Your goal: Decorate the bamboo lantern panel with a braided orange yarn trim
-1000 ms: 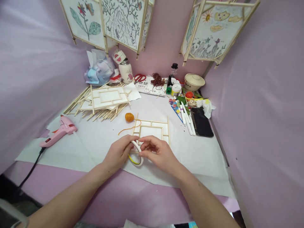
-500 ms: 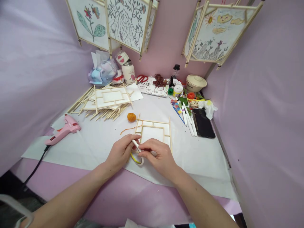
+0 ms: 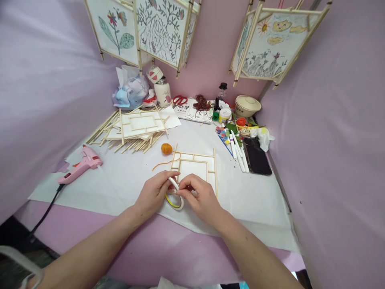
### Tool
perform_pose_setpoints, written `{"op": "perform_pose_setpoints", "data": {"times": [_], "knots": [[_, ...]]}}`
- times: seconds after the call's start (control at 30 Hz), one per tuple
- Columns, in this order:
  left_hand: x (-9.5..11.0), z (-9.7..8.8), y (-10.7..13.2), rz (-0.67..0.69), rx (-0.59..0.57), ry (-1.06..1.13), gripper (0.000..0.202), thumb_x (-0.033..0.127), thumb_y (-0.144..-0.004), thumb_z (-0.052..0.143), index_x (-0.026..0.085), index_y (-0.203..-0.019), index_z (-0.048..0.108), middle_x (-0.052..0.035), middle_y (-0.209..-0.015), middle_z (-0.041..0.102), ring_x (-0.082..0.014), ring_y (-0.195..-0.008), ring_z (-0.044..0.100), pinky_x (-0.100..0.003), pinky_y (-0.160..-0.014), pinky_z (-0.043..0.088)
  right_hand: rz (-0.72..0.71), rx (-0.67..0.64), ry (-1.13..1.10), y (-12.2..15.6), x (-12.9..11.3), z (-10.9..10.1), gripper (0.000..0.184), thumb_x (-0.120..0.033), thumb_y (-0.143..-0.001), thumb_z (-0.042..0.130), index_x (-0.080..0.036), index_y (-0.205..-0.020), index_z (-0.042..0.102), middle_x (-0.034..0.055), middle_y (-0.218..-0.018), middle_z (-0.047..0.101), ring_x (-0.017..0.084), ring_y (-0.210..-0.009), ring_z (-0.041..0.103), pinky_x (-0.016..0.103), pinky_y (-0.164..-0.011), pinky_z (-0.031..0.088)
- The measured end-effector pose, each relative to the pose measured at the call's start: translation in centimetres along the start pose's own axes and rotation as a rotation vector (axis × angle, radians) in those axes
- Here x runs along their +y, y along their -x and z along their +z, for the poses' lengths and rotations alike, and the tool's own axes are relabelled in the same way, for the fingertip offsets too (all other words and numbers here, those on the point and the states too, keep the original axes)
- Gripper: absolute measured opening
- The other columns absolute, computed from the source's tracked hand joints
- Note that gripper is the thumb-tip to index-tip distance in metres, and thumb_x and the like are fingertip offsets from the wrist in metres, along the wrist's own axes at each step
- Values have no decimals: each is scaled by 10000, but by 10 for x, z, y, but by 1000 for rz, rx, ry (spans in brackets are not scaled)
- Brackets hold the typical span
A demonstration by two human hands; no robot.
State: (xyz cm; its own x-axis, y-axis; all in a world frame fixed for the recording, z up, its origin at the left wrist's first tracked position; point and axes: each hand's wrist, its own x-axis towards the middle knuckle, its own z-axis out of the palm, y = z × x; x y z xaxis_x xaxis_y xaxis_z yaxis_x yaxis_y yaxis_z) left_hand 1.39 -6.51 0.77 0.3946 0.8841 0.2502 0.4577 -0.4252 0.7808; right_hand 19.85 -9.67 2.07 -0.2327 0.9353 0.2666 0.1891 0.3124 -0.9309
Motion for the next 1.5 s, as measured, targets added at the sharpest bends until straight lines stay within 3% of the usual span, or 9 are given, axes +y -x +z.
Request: {"op": "perform_pose_setpoints", "data": {"times": [0.1,0.23,0.47,0.57,0.83,1.2,1.3,1.43,1.5], "knots": [[0,0,0,-7,2,10,345,123,-914,364,186,-1145,613,-17,-889,640,-105,-719,605,-228,-698,505,-4,12,-5,-1,0,0,105,-201,-880,629,-237,-979,621,13,-876,635,137,-778,602,254,-692,497],[-1,0,0,-7,14,-5,334,128,-915,370,189,-1127,621,-8,-839,629,-105,-698,596,-223,-684,503,-108,17,83,-3,-1,-2,76,-168,-886,613,-234,-910,643,12,-864,655,137,-795,603,248,-685,471],[2,0,-1,-1,7,-29,324,135,-914,370,177,-1105,629,-10,-824,628,-107,-697,598,-222,-680,502,-29,-1,73,-1,1,-2,94,-161,-892,583,-221,-820,580,7,-836,612,137,-771,572,261,-690,455],[2,0,-2,-6,9,-31,330,134,-909,369,185,-1107,628,-9,-828,632,-107,-697,599,-223,-679,504,11,12,34,0,2,-1,39,-190,-891,598,-229,-892,596,9,-860,611,139,-770,576,260,-684,469],[3,0,-2,-24,-6,-25,337,135,-881,370,184,-1090,630,-15,-842,652,-111,-682,604,-231,-685,514,-68,-7,119,-3,-1,-3,98,-139,-900,572,-226,-860,592,-6,-839,605,122,-764,557,253,-694,435],[3,1,-3,-69,-33,-23,327,162,-878,391,189,-1092,636,-25,-851,655,-128,-686,604,-255,-694,509,8,27,62,-3,4,-4,29,-223,-881,615,-223,-910,620,16,-902,624,133,-783,593,265,-705,482],[3,0,-3,-92,-50,-27,316,193,-895,396,196,-1092,643,-26,-857,664,-133,-683,605,-256,-678,503,99,9,-19,-4,3,-6,51,-250,-873,614,-219,-913,624,15,-868,633,130,-724,588,263,-655,486],[9,-7,-14,-154,-114,-8,317,212,-887,400,209,-1084,649,-5,-788,670,-131,-607,577,-250,-617,485,223,-11,-150,-7,4,-12,110,-288,-908,541,-218,-964,605,-6,-790,640,125,-658,585,261,-616,492],[14,-14,-23,-167,-157,-15,309,212,-874,401,204,-1045,658,3,-753,661,-130,-581,562,-249,-609,477,199,50,-63,-8,7,-18,116,-287,-913,529,-214,-967,601,7,-837,655,134,-692,598,277,-649,497]]}}
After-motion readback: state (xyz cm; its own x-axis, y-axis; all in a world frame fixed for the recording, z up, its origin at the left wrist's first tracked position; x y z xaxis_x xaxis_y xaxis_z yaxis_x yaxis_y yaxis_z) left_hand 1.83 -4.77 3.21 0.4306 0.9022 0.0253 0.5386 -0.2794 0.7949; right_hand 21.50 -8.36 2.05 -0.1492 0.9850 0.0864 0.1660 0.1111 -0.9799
